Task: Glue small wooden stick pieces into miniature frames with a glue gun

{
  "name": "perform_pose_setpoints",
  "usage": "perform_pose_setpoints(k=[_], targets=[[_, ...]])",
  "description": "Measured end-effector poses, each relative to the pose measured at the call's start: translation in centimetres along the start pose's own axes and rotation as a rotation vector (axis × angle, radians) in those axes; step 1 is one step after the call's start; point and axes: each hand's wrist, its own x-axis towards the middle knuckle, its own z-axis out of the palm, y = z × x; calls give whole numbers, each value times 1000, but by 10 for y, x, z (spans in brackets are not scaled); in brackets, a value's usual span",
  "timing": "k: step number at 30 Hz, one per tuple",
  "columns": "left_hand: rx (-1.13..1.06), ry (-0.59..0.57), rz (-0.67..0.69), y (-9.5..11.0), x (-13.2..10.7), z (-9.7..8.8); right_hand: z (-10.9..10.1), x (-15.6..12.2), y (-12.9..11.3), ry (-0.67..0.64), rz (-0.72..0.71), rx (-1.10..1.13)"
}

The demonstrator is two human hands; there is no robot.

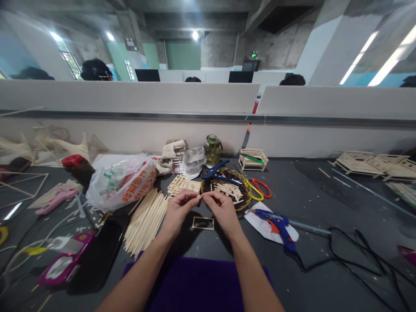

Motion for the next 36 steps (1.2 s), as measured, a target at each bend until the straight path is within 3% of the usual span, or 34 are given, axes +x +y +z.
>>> perform_pose_setpoints(k=[12, 20, 25, 36], targets=[[60, -19, 11, 0, -1, 3, 1, 1, 3, 12, -16, 11], [-186, -24, -135, -3, -2, 6, 2, 1, 1, 115, -247, -169], [-226, -20, -142, -2, -2, 5, 4, -2, 0, 89, -342, -217], [-169, 6, -119, 2, -3, 5, 1, 0, 2, 64, -160, -146]])
